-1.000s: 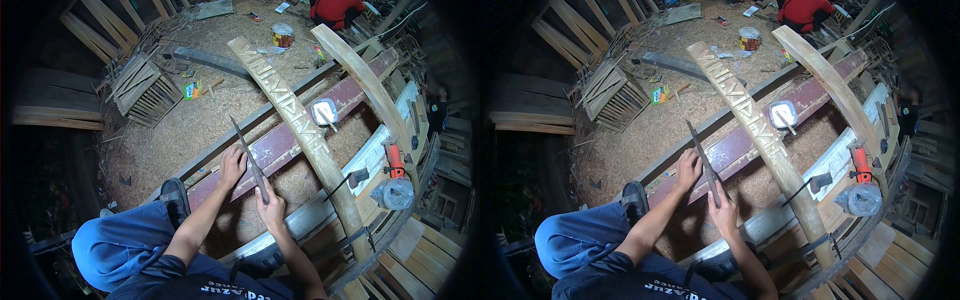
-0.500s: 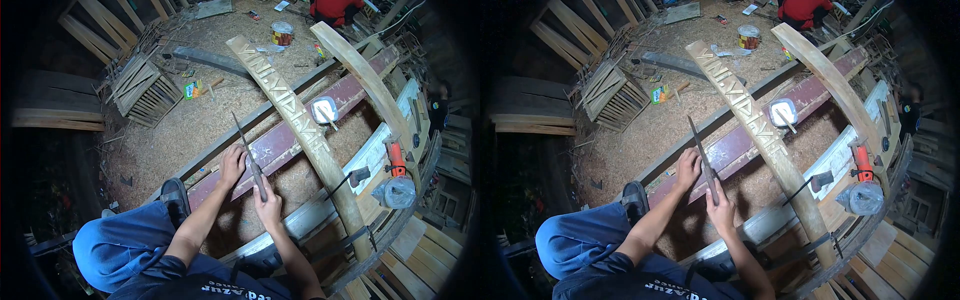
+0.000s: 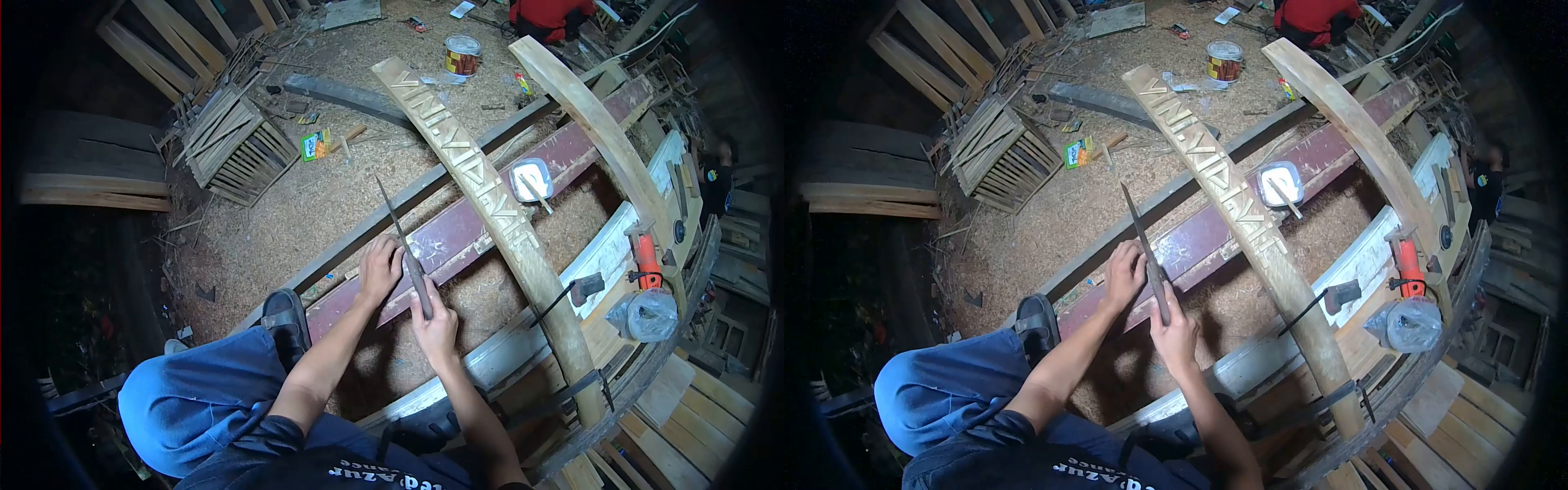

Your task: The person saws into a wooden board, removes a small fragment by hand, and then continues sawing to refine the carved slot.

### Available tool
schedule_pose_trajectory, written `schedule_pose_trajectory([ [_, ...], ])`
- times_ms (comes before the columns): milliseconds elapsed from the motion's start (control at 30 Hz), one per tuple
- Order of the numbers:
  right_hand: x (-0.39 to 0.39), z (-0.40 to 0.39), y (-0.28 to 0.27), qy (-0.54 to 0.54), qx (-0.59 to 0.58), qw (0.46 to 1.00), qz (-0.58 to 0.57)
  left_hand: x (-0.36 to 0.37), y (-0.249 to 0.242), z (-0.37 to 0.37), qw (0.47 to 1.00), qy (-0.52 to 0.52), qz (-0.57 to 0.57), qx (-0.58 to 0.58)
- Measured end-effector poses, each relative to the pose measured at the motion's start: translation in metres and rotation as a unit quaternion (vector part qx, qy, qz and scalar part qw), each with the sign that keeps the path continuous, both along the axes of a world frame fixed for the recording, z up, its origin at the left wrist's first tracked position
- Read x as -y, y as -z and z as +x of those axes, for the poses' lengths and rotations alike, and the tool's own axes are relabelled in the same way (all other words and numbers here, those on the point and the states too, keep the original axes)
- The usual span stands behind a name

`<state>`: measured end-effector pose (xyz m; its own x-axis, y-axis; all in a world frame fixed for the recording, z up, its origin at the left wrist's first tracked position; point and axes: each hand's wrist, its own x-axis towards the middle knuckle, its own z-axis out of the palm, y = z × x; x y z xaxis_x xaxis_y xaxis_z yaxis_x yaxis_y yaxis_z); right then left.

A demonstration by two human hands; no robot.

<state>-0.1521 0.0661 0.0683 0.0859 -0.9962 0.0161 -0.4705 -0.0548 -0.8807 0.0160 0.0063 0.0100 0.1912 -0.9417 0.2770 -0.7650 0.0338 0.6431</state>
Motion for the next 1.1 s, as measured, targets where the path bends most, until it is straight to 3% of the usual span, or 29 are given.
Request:
schedule_pose_trajectory([
  [167, -0.017, -0.011, -0.001, -0.003, -0.034, 0.999, 0.028, 0.004, -0.001, 0.002, 1.000, 0.007, 0.003, -0.013],
  [233, -0.005, 0.001, -0.007, 0.018, 0.009, 1.000, -0.017, 0.002, 0.000, 0.003, 1.000, 0.005, 0.023, -0.004],
  [300, -0.002, 0.005, -0.007, -0.004, -0.048, 0.998, 0.040, 0.003, 0.001, 0.003, 1.000, 0.009, 0.012, 0.002],
  [500, -0.003, 0.002, -0.005, 0.016, 0.000, 1.000, 0.003, 0.005, -0.005, 0.001, 1.000, 0.002, 0.012, 0.005],
  [567, 0.001, 0.009, -0.004, 0.007, -0.010, 0.998, 0.055, 0.003, -0.003, 0.002, 1.000, 0.009, -0.006, -0.009],
  [767, -0.013, -0.001, -0.003, 0.017, -0.001, 1.000, -0.006, 0.003, -0.002, 0.000, 1.000, -0.002, 0.000, 0.000],
  [867, 0.005, 0.013, -0.012, 0.002, -0.033, 0.996, 0.079, 0.004, -0.001, 0.005, 1.000, 0.005, 0.004, 0.008],
  [1033, -0.008, 0.002, -0.015, 0.027, -0.007, 1.000, -0.005, 0.003, 0.000, 0.002, 1.000, 0.005, 0.018, 0.001],
  [1100, 0.004, 0.008, -0.019, -0.001, -0.053, 0.995, 0.080, 0.005, 0.000, 0.004, 1.000, 0.005, 0.019, -0.002],
])
